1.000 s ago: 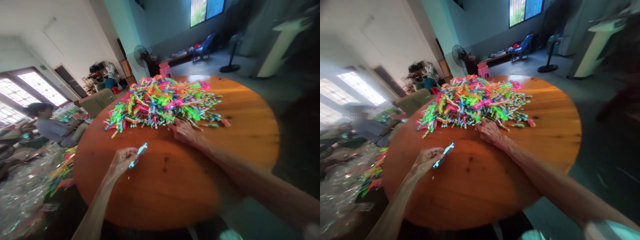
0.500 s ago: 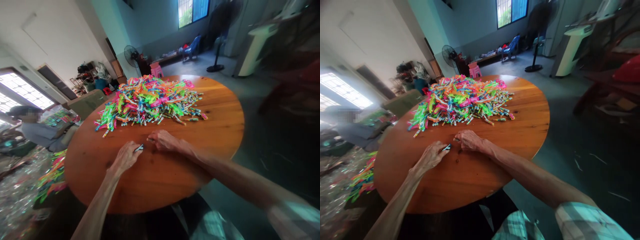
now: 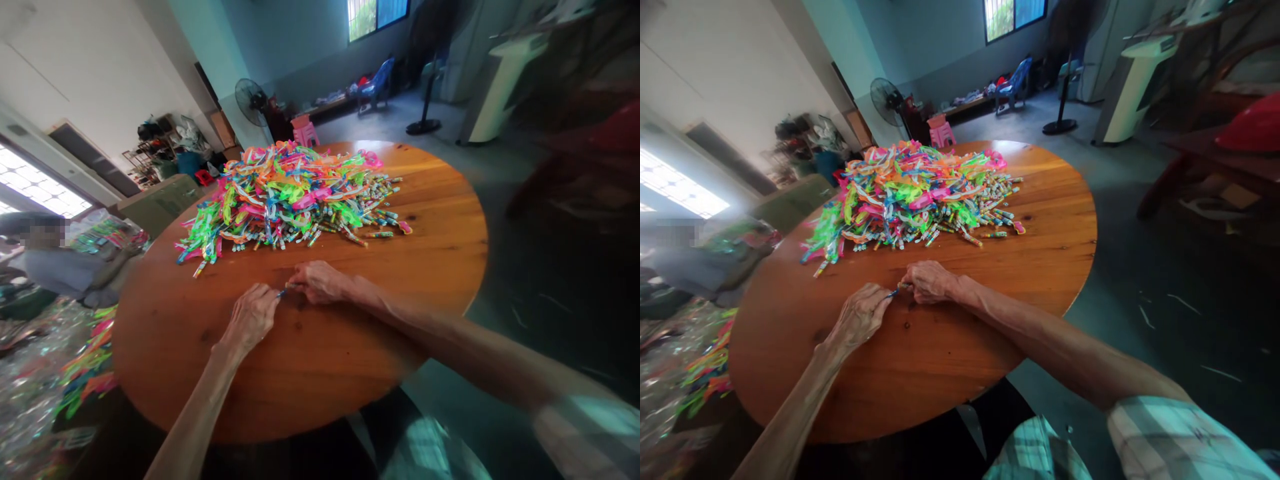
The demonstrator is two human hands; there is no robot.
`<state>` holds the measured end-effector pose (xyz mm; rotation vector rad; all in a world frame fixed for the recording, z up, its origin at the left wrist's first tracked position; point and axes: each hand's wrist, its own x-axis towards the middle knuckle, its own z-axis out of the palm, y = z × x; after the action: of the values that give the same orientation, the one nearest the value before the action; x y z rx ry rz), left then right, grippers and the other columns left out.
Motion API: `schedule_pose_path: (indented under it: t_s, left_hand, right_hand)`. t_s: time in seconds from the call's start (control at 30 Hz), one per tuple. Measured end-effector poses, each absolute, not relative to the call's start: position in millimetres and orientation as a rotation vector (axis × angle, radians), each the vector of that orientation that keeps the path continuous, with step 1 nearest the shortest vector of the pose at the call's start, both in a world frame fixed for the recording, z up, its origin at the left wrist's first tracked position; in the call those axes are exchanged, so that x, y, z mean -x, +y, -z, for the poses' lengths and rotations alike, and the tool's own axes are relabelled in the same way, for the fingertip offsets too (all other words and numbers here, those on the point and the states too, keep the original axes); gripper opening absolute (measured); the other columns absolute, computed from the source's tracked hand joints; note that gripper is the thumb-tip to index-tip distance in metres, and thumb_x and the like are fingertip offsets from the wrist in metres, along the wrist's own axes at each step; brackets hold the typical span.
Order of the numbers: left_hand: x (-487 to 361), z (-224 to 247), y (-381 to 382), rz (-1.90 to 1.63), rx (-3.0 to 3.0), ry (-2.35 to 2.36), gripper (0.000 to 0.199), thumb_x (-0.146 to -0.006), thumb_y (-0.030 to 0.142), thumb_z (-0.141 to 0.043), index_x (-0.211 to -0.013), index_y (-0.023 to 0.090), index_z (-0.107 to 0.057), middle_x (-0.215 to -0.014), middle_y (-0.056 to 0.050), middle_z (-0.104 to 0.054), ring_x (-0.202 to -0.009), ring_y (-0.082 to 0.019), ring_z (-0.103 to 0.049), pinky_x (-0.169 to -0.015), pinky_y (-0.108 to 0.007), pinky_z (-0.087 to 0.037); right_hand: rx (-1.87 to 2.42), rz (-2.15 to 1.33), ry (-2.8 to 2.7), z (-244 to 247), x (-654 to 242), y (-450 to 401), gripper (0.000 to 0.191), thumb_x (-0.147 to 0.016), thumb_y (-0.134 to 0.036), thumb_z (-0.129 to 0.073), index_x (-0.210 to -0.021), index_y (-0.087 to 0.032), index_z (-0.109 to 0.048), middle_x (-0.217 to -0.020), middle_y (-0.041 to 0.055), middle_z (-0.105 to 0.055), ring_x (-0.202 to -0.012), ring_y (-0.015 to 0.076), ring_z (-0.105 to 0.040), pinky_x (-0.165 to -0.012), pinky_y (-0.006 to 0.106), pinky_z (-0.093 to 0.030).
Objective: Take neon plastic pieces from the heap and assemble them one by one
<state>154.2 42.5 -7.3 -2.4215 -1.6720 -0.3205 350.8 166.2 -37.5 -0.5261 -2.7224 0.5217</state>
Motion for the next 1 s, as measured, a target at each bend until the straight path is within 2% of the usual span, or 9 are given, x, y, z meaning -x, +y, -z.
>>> schedule_pose_path:
  t_s: [0.23,0.4,0.53,0.83,1.0]
  left_hand:
    - [-153,15,45,0.437,2.442,-1.580,0.023,-0.101,0.019,-0.047,-0.091,0.016,-0.068,-0.084,-0.007,-0.064,-0.081,-0.019,-0.056,-0.077,-0.033,-0.046]
    - [-156,13,45,0.509,2.472,-1.531,0.025,-0.101,0.017,-0.045,-0.090,0.016,-0.067,-0.082,-0.007,-0.065,-0.080,-0.019,-0.056,-0.073,-0.032,-0.044]
    - [-156,11,45,0.561,2.498,-1.481,0.027,-0.101,0.016,-0.045,-0.082,0.016,-0.064,-0.075,-0.005,-0.061,-0.073,-0.017,-0.052,-0.068,-0.031,-0.041]
    - [-157,9,45,0.522,2.516,-1.424,0.030,-0.099,0.013,-0.046,-0.072,0.018,-0.056,-0.069,-0.003,-0.056,-0.068,-0.016,-0.049,-0.064,-0.031,-0.038]
    - [-156,9,35,0.524,2.468,-1.309,0.029,-0.096,0.009,-0.046,-0.072,0.019,-0.059,-0.068,-0.003,-0.058,-0.066,-0.017,-0.051,-0.063,-0.032,-0.043]
  right_hand:
    - [0.508,-0.636,-2.736,37,-354,171,0.019,-0.085,-0.009,-0.056,-0.094,-0.012,-0.072,-0.085,0.0051,-0.069,-0.067,0.0125,-0.051,-0.063,0.025,-0.035]
    - [0.365,-0.649,-2.727,32,-360,171,0.019,-0.091,-0.011,-0.052,-0.092,-0.014,-0.070,-0.089,0.0051,-0.068,-0.074,0.0126,-0.053,-0.069,0.025,-0.039]
    - [0.307,-0.627,-2.760,32,-362,167,0.014,-0.087,-0.007,-0.055,-0.089,-0.013,-0.068,-0.088,0.0054,-0.067,-0.077,0.0136,-0.054,-0.075,0.026,-0.041]
    - [0.226,-0.580,-2.766,35,-367,157,0.011,-0.089,-0.010,-0.054,-0.094,-0.014,-0.063,-0.090,0.0060,-0.064,-0.080,0.0145,-0.052,-0.075,0.026,-0.042]
    - [0.230,-0.500,-2.808,29,-371,142,0.014,-0.084,-0.017,-0.060,-0.098,-0.017,-0.063,-0.097,0.0083,-0.064,-0.089,0.0195,-0.056,-0.078,0.031,-0.044]
